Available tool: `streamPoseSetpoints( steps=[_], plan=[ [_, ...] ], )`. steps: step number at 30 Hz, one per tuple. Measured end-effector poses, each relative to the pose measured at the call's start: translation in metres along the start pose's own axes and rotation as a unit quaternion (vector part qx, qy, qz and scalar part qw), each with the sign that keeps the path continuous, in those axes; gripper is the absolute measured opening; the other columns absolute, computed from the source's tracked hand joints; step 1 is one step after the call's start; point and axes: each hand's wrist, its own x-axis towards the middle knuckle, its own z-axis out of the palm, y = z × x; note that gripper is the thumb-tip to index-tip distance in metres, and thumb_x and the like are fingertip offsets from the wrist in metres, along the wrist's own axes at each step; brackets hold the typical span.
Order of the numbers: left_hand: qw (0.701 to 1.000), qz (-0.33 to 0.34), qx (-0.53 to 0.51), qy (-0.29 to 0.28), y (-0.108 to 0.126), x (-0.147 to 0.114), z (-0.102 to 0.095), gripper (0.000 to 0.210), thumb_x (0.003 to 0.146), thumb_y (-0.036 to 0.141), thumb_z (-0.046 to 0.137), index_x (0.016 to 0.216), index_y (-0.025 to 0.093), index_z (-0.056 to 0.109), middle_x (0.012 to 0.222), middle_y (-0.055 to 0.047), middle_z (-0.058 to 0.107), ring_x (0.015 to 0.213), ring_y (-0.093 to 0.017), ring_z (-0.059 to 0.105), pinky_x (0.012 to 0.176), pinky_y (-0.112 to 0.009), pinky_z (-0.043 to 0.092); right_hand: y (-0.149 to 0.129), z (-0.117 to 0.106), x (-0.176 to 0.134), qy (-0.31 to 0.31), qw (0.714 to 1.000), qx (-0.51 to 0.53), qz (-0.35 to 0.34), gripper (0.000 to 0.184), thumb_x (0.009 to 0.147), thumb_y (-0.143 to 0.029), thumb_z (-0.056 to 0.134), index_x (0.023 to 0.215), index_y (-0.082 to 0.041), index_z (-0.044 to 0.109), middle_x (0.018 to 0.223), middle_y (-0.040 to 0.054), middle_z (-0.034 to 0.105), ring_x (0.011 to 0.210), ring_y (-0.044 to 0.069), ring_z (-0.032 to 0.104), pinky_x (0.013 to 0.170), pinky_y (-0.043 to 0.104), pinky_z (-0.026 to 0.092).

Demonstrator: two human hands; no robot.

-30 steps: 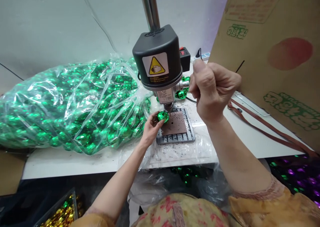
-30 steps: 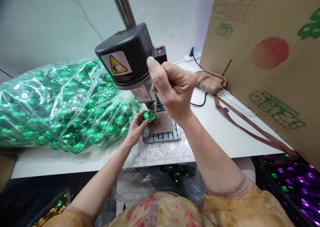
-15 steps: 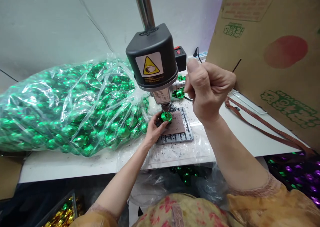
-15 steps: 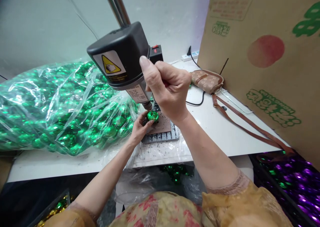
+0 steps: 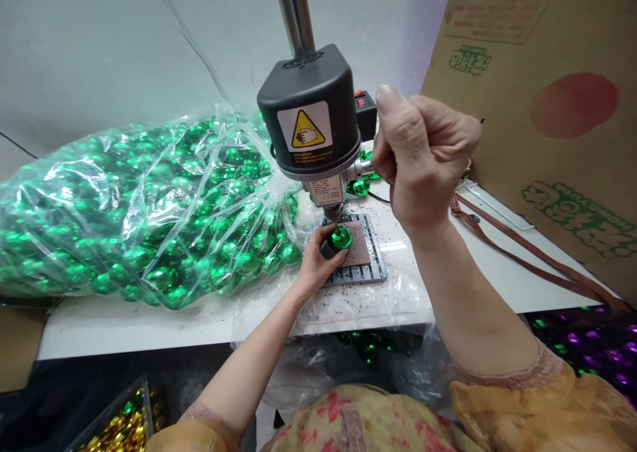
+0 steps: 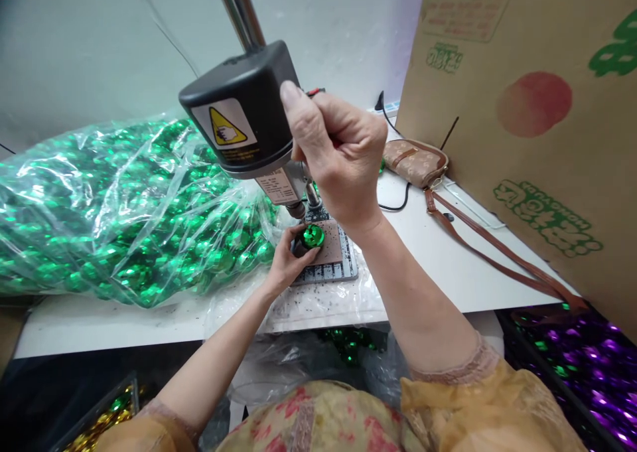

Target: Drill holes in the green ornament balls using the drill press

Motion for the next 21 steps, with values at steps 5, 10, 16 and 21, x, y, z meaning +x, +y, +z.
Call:
streamPoseSetpoints(
  steps=[5, 10, 16, 21],
  plan=[
    [1.000, -0.003, -0.015, -0.002, 0.000, 0.001, 0.001, 0.051, 0.079, 0.028, 0.079, 0.126, 0.021, 0.059, 0.122, -0.009, 0.069, 0.116, -0.024, 0.066, 0.105, -0.042, 0.053, 0.002, -0.005, -0.018, 0.015, 0.998, 0.064, -0.021, 0.046, 0.091, -0.025, 0.063, 0.049, -0.018, 0.046, 0.041, -0.0075, 0.035, 0.039, 0.003, 0.033, 0.042, 0.025, 0.025],
    [1.000, -0.001, -0.015, -0.004, 0.002, 0.001, 0.000, 0.052, 0.080, 0.029, 0.079, 0.126, 0.021, 0.058, 0.123, -0.009, 0.069, 0.117, -0.024, 0.066, 0.106, -0.042, 0.052, 0.009, -0.007, -0.025, 0.011, 0.997, 0.067, -0.044, 0.046, 0.091, -0.026, 0.062, 0.049, -0.019, 0.044, 0.042, -0.0072, 0.032, 0.040, 0.004, 0.033, 0.042, 0.026, 0.026],
    [1.000, 0.003, -0.016, 0.001, 0.005, 0.001, 0.001, 0.051, 0.080, 0.034, 0.079, 0.126, 0.021, 0.059, 0.124, -0.010, 0.068, 0.117, -0.025, 0.065, 0.105, -0.043, 0.052, 0.014, -0.008, -0.029, 0.017, 0.995, 0.066, -0.073, 0.045, 0.090, -0.027, 0.060, 0.050, -0.020, 0.041, 0.041, -0.0051, 0.031, 0.037, 0.007, 0.030, 0.041, 0.030, 0.025],
    [1.000, -0.002, -0.019, 0.004, 0.005, 0.001, 0.001, 0.051, 0.080, 0.035, 0.080, 0.125, 0.022, 0.060, 0.122, -0.009, 0.069, 0.116, -0.025, 0.066, 0.105, -0.043, 0.052, 0.018, -0.008, -0.032, 0.027, 0.995, 0.046, -0.083, 0.046, 0.091, -0.028, 0.059, 0.049, -0.021, 0.040, 0.040, -0.0044, 0.032, 0.036, 0.008, 0.031, 0.039, 0.032, 0.023]
  ],
)
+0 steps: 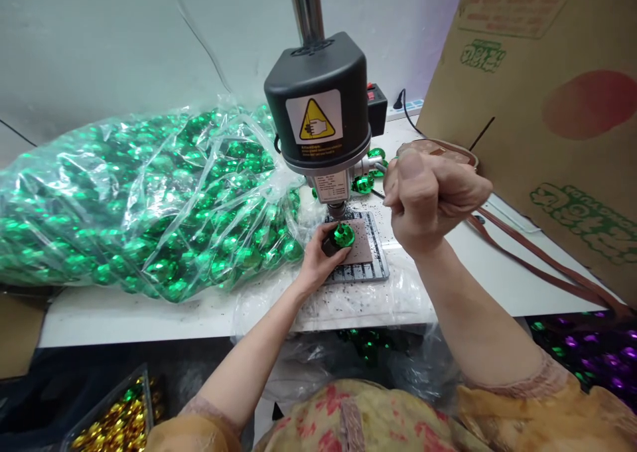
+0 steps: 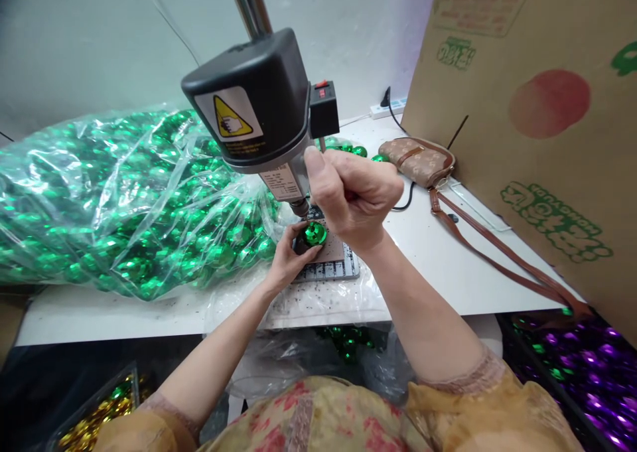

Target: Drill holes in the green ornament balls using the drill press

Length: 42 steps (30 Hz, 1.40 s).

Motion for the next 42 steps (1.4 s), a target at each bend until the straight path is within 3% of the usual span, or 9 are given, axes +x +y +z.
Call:
streamPoseSetpoints(
  steps=[10, 20, 24, 29, 31, 34, 37, 40, 42],
  plan=[
    [1.000, 0.005, 0.013, 0.006, -0.002, -0.001, 0.001, 0.051, 0.080, 0.033, 0.080, 0.125, 0.022, 0.059, 0.122, -0.009, 0.069, 0.116, -0.026, 0.066, 0.104, -0.043, 0.052, 0.008, -0.006, -0.009, -0.006, 0.998, 0.004, -0.064, 0.053, 0.090, -0.023, 0.059, 0.047, -0.017, 0.029, 0.041, -0.0068, 0.033, 0.036, 0.005, 0.034, 0.040, 0.027, 0.024],
    [1.000, 0.001, -0.001, 0.004, -0.003, -0.001, 0.001, 0.051, 0.080, 0.033, 0.080, 0.124, 0.022, 0.059, 0.121, -0.009, 0.069, 0.115, -0.026, 0.066, 0.103, -0.043, 0.052, 0.016, -0.012, -0.018, -0.029, 0.993, 0.026, -0.111, 0.047, 0.085, -0.014, 0.060, 0.046, -0.018, 0.033, 0.039, -0.0081, 0.033, 0.032, 0.004, 0.031, 0.036, 0.025, 0.023],
    [1.000, -0.003, -0.004, 0.006, -0.002, -0.001, 0.002, 0.049, 0.079, 0.032, 0.081, 0.122, 0.022, 0.059, 0.120, -0.008, 0.069, 0.114, -0.025, 0.066, 0.102, -0.043, 0.053, 0.007, -0.010, -0.014, -0.025, 0.996, 0.023, -0.083, 0.049, 0.086, -0.014, 0.061, 0.045, -0.017, 0.034, 0.040, -0.0080, 0.034, 0.033, 0.004, 0.033, 0.037, 0.024, 0.023],
    [0.999, -0.022, 0.003, 0.029, -0.003, 0.000, 0.003, 0.050, 0.077, 0.033, 0.082, 0.120, 0.021, 0.059, 0.118, -0.008, 0.069, 0.112, -0.025, 0.066, 0.101, -0.042, 0.053, -0.008, 0.010, 0.023, 0.005, 0.999, 0.018, 0.039, 0.044, 0.088, -0.013, 0.062, 0.047, -0.019, 0.050, 0.041, -0.0068, 0.040, 0.037, 0.004, 0.034, 0.041, 0.028, 0.025],
    [0.998, -0.025, 0.028, 0.057, 0.000, -0.004, 0.003, 0.049, 0.077, 0.033, 0.081, 0.118, 0.021, 0.060, 0.116, -0.008, 0.069, 0.111, -0.025, 0.066, 0.100, -0.042, 0.053, -0.007, 0.016, 0.036, 0.004, 0.998, 0.034, 0.050, 0.045, 0.087, -0.014, 0.066, 0.045, -0.020, 0.050, 0.039, -0.0066, 0.039, 0.035, 0.005, 0.029, 0.042, 0.031, 0.025],
    [0.992, 0.023, 0.079, 0.099, 0.012, -0.023, 0.003, 0.046, 0.076, 0.033, 0.081, 0.115, 0.022, 0.060, 0.109, -0.008, 0.068, 0.104, -0.025, 0.067, 0.094, -0.041, 0.055, -0.005, 0.019, 0.046, -0.007, 0.998, 0.037, 0.058, 0.045, 0.085, -0.022, 0.070, 0.045, -0.022, 0.049, 0.038, -0.0062, 0.037, 0.035, 0.006, 0.024, 0.043, 0.033, 0.026],
    [0.982, 0.161, 0.091, -0.033, 0.028, -0.059, 0.008, 0.051, 0.076, 0.038, 0.080, 0.120, 0.023, 0.059, 0.106, -0.009, 0.069, 0.099, -0.025, 0.069, 0.085, -0.038, 0.057, -0.004, 0.017, 0.045, -0.020, 0.998, 0.009, 0.066, 0.045, 0.085, -0.035, 0.067, 0.046, -0.022, 0.048, 0.039, -0.0061, 0.035, 0.035, 0.006, 0.024, 0.043, 0.032, 0.027],
    [0.913, 0.308, 0.185, -0.195, 0.036, -0.098, 0.018, 0.047, 0.084, 0.044, 0.073, 0.123, 0.022, 0.058, 0.105, -0.011, 0.071, 0.091, -0.024, 0.069, 0.079, -0.037, 0.057, -0.005, 0.016, 0.042, -0.022, 0.997, -0.041, 0.058, 0.052, 0.080, -0.056, 0.060, 0.047, -0.021, 0.042, 0.039, -0.0061, 0.031, 0.035, 0.005, 0.022, 0.041, 0.031, 0.024],
    [0.861, 0.365, 0.266, -0.236, 0.035, -0.115, 0.022, 0.048, 0.087, 0.047, 0.070, 0.126, 0.021, 0.057, 0.112, -0.014, 0.071, 0.096, -0.026, 0.069, 0.084, -0.040, 0.056, -0.004, 0.017, 0.042, -0.025, 0.994, -0.079, 0.072, 0.057, 0.081, -0.066, 0.052, 0.048, -0.021, 0.040, 0.040, -0.0056, 0.030, 0.037, 0.005, 0.023, 0.041, 0.030, 0.024]
  ],
)
